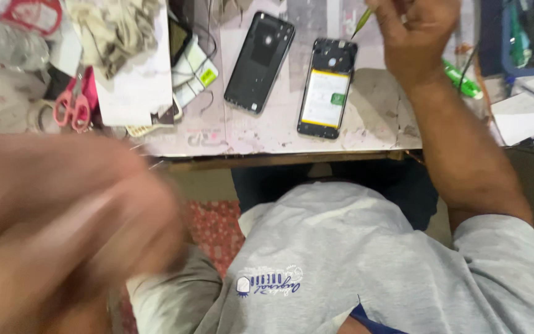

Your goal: The person uses a green screwdriver to remove screws from the internal frame of a disassembled smartphone. They then use the screwdriver to pry and lift a small metal bracket near the camera module. The phone remains open on the workbench throughout the clip.

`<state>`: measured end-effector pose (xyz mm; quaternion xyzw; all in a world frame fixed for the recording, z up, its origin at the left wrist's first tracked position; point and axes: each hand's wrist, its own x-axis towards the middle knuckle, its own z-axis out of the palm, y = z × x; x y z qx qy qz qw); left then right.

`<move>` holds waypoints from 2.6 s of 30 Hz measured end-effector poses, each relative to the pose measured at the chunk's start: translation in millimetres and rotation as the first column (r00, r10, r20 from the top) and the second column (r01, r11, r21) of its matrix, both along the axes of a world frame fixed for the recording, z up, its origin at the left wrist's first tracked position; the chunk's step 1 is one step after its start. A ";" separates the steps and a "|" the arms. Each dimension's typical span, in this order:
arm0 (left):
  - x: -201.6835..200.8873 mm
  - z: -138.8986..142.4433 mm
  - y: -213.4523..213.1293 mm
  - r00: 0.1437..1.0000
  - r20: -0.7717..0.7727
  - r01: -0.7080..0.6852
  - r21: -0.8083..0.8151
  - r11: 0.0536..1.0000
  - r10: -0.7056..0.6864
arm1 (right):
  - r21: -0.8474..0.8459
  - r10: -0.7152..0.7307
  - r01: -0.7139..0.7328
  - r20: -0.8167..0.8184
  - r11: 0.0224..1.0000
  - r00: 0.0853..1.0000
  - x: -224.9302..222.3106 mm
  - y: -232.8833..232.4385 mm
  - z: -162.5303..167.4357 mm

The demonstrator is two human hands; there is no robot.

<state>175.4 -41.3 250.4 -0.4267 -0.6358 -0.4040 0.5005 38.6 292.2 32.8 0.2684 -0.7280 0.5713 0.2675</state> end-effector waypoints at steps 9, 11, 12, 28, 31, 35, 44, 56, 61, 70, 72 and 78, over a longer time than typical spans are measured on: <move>-124.2 -132.7 66.0 0.917 0.375 0.143 -0.631 0.762 0.138 | 0.001 0.101 -0.101 0.046 0.995 0.994 20.8 -7.0 46.5; -132.6 -152.3 69.9 0.884 0.442 0.210 -0.671 0.711 0.156 | 0.054 0.103 -0.105 0.032 0.993 0.994 22.9 -7.9 48.1; -137.3 -161.0 72.3 0.868 0.470 0.240 -0.678 0.694 0.158 | 0.061 0.109 -0.111 0.022 0.992 0.994 22.5 -7.8 46.5; -185.9 -228.6 65.7 0.808 0.584 0.367 -0.603 0.709 0.077 | 0.100 0.027 -0.027 0.000 0.995 1.000 -1.7 -5.5 5.6; -190.0 -232.0 62.2 0.807 0.577 0.322 -0.613 0.721 0.130 | 0.030 0.086 -0.086 -0.003 0.996 0.996 -12.1 -6.6 2.2; -191.8 -235.8 58.4 0.801 0.577 0.303 -0.620 0.724 0.159 | 0.053 0.035 -0.037 0.047 0.998 0.998 -14.8 -11.8 -6.3; -191.5 -243.0 56.9 0.816 0.559 0.282 -0.603 0.746 0.144 | 0.147 -0.030 0.036 -0.043 0.988 0.999 -25.9 -4.9 -23.5; -190.5 -246.3 56.8 0.810 0.567 0.287 -0.609 0.740 0.153 | 0.190 -0.027 0.045 -0.098 0.981 0.995 -29.1 -0.9 -33.2; -190.6 -246.1 56.8 0.796 0.588 0.308 -0.596 0.742 0.142 | 0.258 0.037 -0.019 -0.061 0.966 0.997 -24.6 -4.6 -20.4; -188.4 -248.0 58.8 0.806 0.574 0.277 -0.585 0.763 0.148 | 0.320 0.094 -0.098 0.027 0.942 0.995 -17.0 -11.3 -3.5; -187.8 -248.2 58.5 0.789 0.595 0.291 -0.579 0.761 0.151 | 0.331 0.100 -0.105 0.030 0.938 0.994 -18.2 -11.9 -2.1; -187.9 -245.9 56.6 0.778 0.606 0.298 -0.585 0.754 0.163 | 0.341 0.122 -0.129 0.044 0.931 0.992 -22.2 -14.5 -0.5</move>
